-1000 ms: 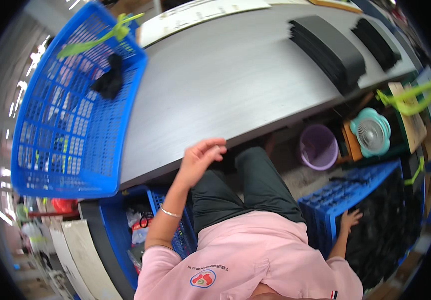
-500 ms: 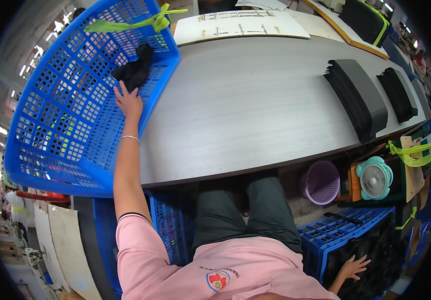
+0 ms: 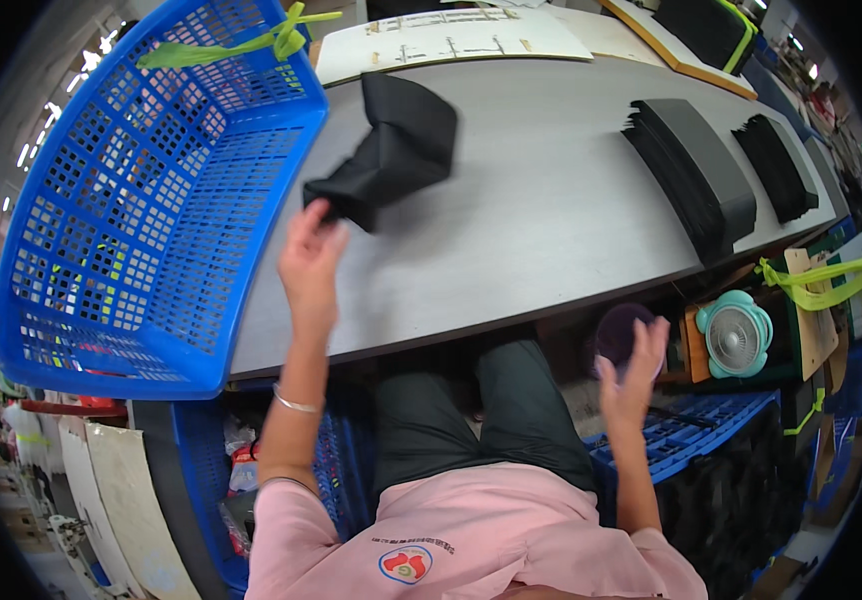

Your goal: The recorder is inspecting and turning out black fabric sleeves or covers at a manufacturing desk.

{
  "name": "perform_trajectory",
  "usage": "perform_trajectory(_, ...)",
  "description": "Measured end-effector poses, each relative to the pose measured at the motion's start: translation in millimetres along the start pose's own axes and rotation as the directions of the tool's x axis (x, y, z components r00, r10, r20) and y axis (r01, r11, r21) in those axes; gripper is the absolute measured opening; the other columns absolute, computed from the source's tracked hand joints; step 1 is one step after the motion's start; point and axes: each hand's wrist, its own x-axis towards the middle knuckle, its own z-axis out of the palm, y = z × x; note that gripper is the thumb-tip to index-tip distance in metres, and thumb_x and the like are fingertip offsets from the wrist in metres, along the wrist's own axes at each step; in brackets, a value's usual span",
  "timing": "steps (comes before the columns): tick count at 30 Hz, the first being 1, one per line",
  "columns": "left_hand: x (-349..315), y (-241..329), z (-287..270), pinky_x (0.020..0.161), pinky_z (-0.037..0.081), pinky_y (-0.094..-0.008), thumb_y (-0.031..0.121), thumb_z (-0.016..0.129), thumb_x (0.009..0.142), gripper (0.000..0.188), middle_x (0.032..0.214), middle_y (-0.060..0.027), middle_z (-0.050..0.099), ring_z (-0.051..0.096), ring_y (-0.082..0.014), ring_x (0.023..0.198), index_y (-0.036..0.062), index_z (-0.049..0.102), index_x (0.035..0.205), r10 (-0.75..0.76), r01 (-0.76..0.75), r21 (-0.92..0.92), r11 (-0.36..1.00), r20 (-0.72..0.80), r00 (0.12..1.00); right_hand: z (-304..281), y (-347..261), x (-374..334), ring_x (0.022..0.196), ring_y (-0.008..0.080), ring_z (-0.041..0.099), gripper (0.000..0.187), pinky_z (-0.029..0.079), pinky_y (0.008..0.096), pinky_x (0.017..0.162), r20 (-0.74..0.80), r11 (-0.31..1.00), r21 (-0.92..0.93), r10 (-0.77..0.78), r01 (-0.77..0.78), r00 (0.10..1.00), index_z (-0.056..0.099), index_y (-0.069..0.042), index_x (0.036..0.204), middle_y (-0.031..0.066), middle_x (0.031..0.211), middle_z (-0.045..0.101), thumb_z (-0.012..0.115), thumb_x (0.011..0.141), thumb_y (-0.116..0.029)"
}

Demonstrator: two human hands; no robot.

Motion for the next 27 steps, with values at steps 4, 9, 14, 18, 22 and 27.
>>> perform_trajectory(4,-97,10,53,0.099,0.047,-0.0286,-0.007,0.064,0.087,0.052,0.122,-0.0097,0.061,0.059,-0.0151,0.11,-0.0065,0.051,0.137,-0.314,0.364,-0.474,0.802,0.185,0.931,45,-68,33,0.149,0.0422,0.018,0.084,0.022,0.0471,0.118,-0.051,0.905,0.319,-0.279,0.281,0.959,0.034,-0.003,0.15,0.0273,0.16,0.017,0.079,0.079,-0.011)
perform_trajectory(9,-156,10,86,0.098,0.047,-0.0294,-0.003,0.072,0.084,0.076,0.132,-0.0135,0.051,0.055,-0.02,0.114,-0.0017,0.032,0.149,-0.409,0.485,-0.371,0.792,0.268,0.872,69,-77,66,0.128,0.0367,0.053,0.062,0.05,0.0409,0.098,0.002,0.881,0.415,-0.253,0.23,0.967,0.055,-0.007,0.134,0.0196,0.151,0.04,0.064,0.075,0.01)
perform_trajectory(14,-157,17,83,0.102,0.042,-0.0381,0.009,0.086,0.072,0.092,0.145,-0.0154,0.037,0.044,-0.028,0.125,0.0093,0.037,0.15,0.178,-0.182,0.489,0.853,0.053,0.983,60,-68,70,0.102,0.0314,0.068,0.033,0.055,0.0387,0.085,-0.108,0.865,0.421,-0.252,0.274,0.962,0.066,0.0,0.1,0.0148,0.125,0.062,0.056,0.073,0.015)
perform_trajectory(18,-132,18,107,0.096,0.04,-0.039,0.001,0.08,0.067,0.057,0.116,-0.0076,0.06,0.055,-0.0262,0.108,0.0121,0.069,0.121,0.458,-0.632,0.425,0.647,0.446,0.769,43,-81,54,0.099,0.0336,0.067,0.034,0.055,0.0394,0.084,-0.217,0.894,0.266,-0.308,0.36,0.926,0.067,0.0,0.103,0.015,0.122,0.063,0.061,0.071,0.012)
perform_trajectory(22,-119,30,128,0.071,0.05,-0.0306,-0.012,0.071,0.069,0.047,0.094,-0.0056,0.064,0.061,-0.0212,0.085,0.011,0.076,0.109,0.521,-0.654,0.346,0.673,0.406,0.751,27,-93,22,0.092,0.0358,0.066,0.032,0.055,0.0406,0.081,-0.41,0.795,0.152,-0.49,0.587,0.769,0.064,0.003,0.109,0.0183,0.115,0.064,0.07,0.077,0.005)
perform_trajectory(27,-153,57,141,0.061,0.052,-0.0327,-0.004,0.071,0.069,0.039,0.086,-0.0076,0.061,0.063,-0.0238,0.073,0.0079,0.073,0.107,0.457,-0.641,0.123,0.758,0.601,0.656,48,-76,20,0.085,0.0317,0.066,0.027,0.054,0.0415,0.075,-0.158,0.898,0.19,-0.37,0.396,0.915,0.064,0.003,0.106,0.0197,0.104,0.064,0.066,0.082,-0.01)
